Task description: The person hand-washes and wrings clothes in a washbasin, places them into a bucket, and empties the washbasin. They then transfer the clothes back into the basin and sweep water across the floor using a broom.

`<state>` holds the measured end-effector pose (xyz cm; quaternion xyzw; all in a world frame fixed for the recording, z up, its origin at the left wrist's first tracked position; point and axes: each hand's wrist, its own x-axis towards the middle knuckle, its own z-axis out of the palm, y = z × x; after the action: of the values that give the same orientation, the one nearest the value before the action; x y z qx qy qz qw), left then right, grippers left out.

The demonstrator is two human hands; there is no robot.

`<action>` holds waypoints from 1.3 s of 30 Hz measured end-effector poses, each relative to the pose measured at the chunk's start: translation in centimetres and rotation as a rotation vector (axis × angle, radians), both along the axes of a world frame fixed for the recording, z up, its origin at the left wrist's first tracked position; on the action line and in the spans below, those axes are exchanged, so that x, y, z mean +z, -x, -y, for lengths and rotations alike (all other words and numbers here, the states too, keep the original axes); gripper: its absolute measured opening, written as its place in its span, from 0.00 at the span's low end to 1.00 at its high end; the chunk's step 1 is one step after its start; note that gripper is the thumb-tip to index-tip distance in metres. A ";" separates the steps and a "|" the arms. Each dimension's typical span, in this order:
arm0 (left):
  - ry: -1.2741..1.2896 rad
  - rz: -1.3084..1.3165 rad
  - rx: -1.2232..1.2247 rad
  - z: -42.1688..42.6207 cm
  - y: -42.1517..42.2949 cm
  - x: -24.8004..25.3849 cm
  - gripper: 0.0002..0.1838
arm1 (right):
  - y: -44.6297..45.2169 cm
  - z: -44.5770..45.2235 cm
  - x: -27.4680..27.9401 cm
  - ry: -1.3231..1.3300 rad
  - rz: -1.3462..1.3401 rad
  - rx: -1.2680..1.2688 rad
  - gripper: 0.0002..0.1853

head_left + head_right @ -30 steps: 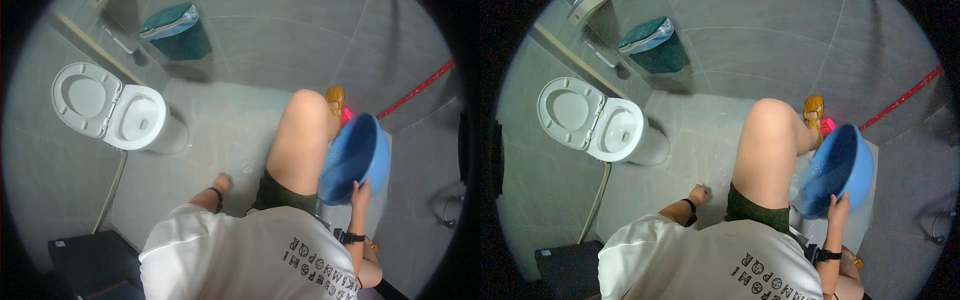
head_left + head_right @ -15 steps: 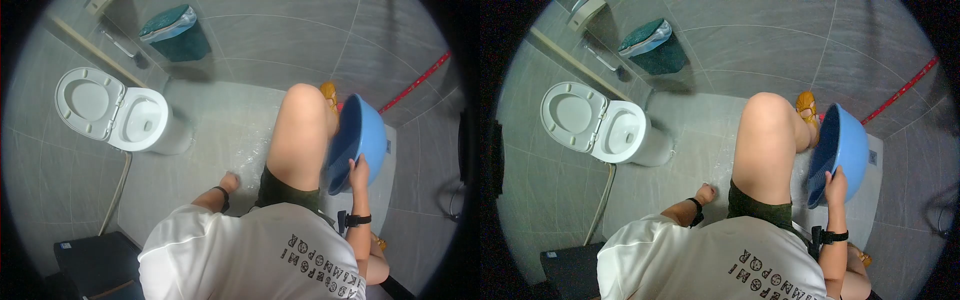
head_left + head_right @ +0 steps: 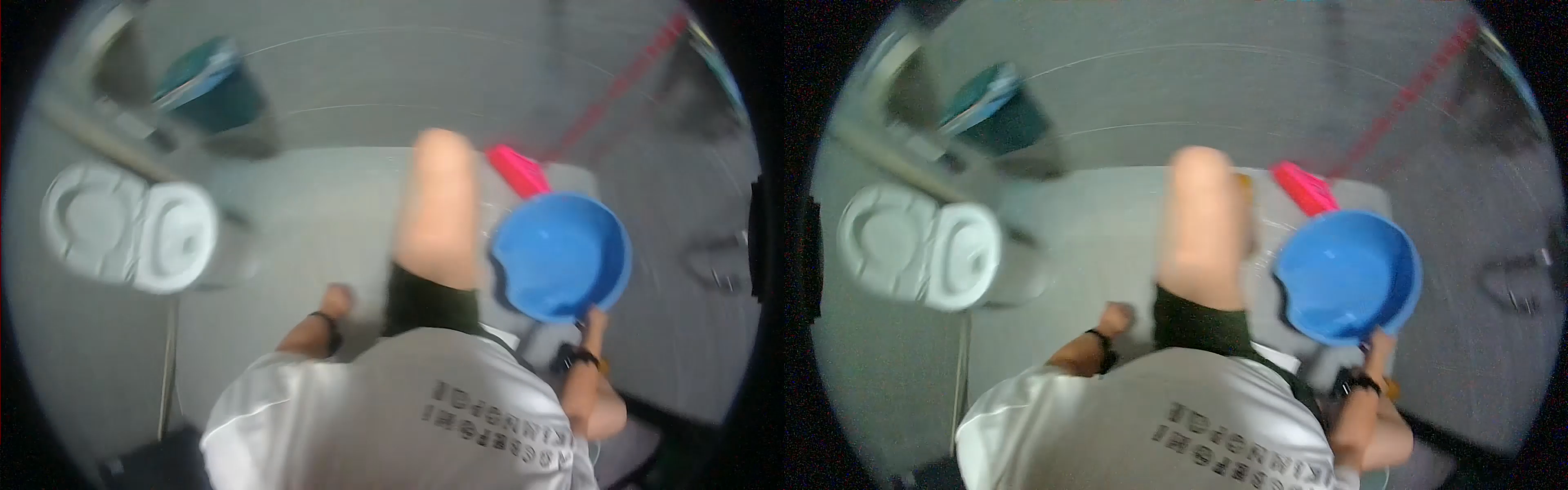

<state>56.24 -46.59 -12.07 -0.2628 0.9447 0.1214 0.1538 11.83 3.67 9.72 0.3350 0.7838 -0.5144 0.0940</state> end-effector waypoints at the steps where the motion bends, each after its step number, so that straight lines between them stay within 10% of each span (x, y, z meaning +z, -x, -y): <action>1: -0.111 -0.151 0.024 0.4 0.1 1.7 0.09 | 0.4 -5.1 -3.4 0.311 -0.100 0.187 0.11; 3: -0.092 -0.497 -0.041 1.1 2.0 5.2 0.10 | -1.5 -8.7 -5.3 -0.062 -0.323 0.569 0.13; 4: -0.444 -0.203 0.566 -0.2 5.4 12.7 0.12 | -2.1 -4.8 -1.4 0.333 -0.028 -0.099 0.13; 5: -0.054 -0.464 0.454 2.8 3.2 5.8 0.12 | -3.0 -6.5 -2.0 -0.241 -0.083 0.374 0.12; 6: -0.229 -0.431 0.463 4.4 4.1 7.1 0.12 | -3.5 -8.2 -3.9 -0.817 -0.071 0.856 0.13; 8: -0.159 -0.480 0.367 4.0 7.1 13.2 0.13 | -3.3 -10.1 -10.6 0.341 -0.127 -0.012 0.14; 11: -0.085 -0.457 0.320 7.1 10.1 14.6 0.15 | -0.8 -10.3 -11.3 0.495 0.030 -0.722 0.16; 14: -0.240 -0.638 0.344 10.1 15.1 16.4 0.14 | 3.3 -14.3 -9.8 0.103 0.058 -0.799 0.21; 20: -0.686 -0.973 0.231 6.3 31.3 32.6 0.11 | 11.6 -15.2 22.5 -1.048 -0.913 -0.045 0.33; 25: -1.104 -0.937 -0.230 -9.3 40.2 48.6 0.19 | 17.9 -18.4 32.3 -2.028 -0.545 0.383 0.25; 28: -1.499 -0.608 -0.269 -16.2 44.0 53.5 0.22 | 18.7 -19.8 32.6 -2.054 -0.362 0.477 0.22; 39: -1.777 -0.227 -0.079 -29.4 58.1 44.4 0.16 | 15.8 -23.3 30.7 -2.225 -0.140 0.334 0.34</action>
<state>-1.91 -17.24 32.34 -0.0005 0.5201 0.8279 0.2101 -3.98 26.97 40.42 0.0939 0.8450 0.4718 -0.2336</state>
